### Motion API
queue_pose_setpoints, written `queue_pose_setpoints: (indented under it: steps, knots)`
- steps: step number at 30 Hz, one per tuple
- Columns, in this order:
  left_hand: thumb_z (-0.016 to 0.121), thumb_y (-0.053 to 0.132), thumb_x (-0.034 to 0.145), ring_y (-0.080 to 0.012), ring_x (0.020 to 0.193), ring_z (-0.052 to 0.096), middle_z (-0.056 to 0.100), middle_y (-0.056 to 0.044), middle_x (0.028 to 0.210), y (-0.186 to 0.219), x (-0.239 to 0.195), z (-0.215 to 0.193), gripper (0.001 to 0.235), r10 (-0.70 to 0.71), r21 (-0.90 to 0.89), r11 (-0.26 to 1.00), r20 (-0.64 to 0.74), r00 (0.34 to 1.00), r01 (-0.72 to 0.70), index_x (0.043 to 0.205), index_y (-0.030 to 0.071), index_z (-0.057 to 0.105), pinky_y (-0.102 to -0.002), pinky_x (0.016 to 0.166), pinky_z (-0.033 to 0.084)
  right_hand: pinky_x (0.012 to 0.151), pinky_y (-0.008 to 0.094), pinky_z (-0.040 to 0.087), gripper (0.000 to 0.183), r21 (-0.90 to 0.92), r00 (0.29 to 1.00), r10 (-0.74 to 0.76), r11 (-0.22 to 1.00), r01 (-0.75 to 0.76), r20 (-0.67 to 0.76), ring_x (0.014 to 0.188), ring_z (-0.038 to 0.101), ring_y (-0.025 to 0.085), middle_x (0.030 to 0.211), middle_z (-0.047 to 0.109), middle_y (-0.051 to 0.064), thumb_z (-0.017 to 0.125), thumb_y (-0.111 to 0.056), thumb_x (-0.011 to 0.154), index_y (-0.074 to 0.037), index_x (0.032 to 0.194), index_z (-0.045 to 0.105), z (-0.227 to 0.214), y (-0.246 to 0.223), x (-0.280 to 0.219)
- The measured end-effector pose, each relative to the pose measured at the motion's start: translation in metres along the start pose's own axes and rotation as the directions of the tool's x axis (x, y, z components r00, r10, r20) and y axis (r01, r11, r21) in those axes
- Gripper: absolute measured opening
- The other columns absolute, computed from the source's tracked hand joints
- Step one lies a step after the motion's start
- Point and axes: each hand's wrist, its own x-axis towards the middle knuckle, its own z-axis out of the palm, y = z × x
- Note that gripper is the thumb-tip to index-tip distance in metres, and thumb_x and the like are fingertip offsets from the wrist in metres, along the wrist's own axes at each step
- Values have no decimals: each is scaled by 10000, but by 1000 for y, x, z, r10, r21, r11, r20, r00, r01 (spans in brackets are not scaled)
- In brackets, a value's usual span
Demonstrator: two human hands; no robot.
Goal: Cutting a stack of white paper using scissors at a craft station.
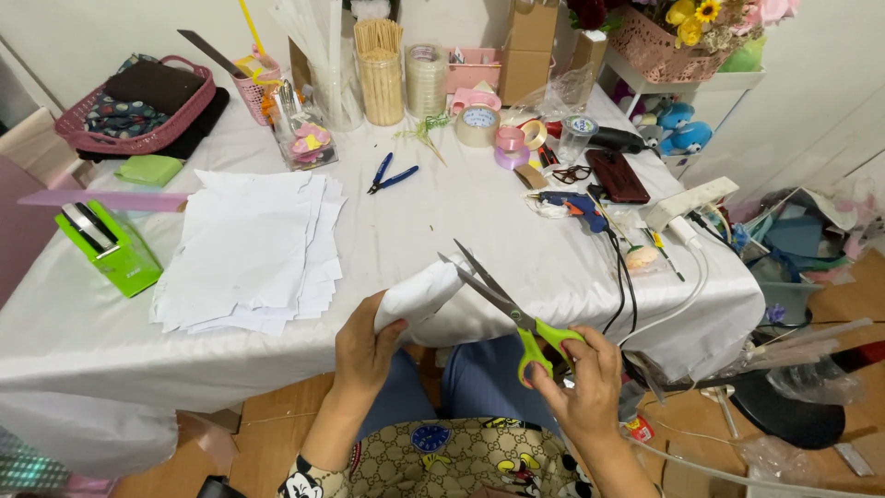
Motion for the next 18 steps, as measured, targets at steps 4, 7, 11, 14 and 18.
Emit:
queue_pose_setpoints:
  steps: [4,7,11,14,18]
  knots:
    - [518,320,1045,-256,977,698,713,-121,1122,23,17,-10,401,17,-10,1000,16,1000,-16,1307,23,588,-336,760,572,954,431,478,412,-62,998,-50,997,48,-30,1105,588,304,1249,555,182,776,-284,862,21,1085,612,1,6,6]
    - [534,304,1039,-255,964,699,715,-110,1125,24,24,-15,389,56,64,996,46,997,-59,1301,23,592,-336,746,570,969,424,479,375,-7,1000,5,1000,-5,21,1102,570,304,1258,576,161,795,-244,847,-11,1099,644,-2,8,8]
    - [597,262,1010,-275,1019,699,715,-116,1172,12,23,-19,359,100,93,990,60,993,-105,1298,47,609,-346,799,568,939,398,558,353,188,991,34,980,-57,126,1107,628,329,1225,580,226,771,-160,855,56,1100,638,-3,10,6]
    - [650,175,986,-294,1059,700,712,-126,1199,11,21,-19,351,150,84,984,54,987,-155,1309,46,604,-360,859,581,853,349,566,370,294,964,122,937,-190,235,1089,642,306,1210,582,232,774,-192,848,37,1098,623,-1,11,-4]
    - [650,189,989,-310,1094,702,704,-145,1226,9,19,-16,371,206,59,976,33,978,-207,1317,27,591,-373,908,597,635,264,490,299,365,926,188,879,-308,328,923,626,198,1131,602,175,766,-185,857,-3,1055,635,-2,6,-7]
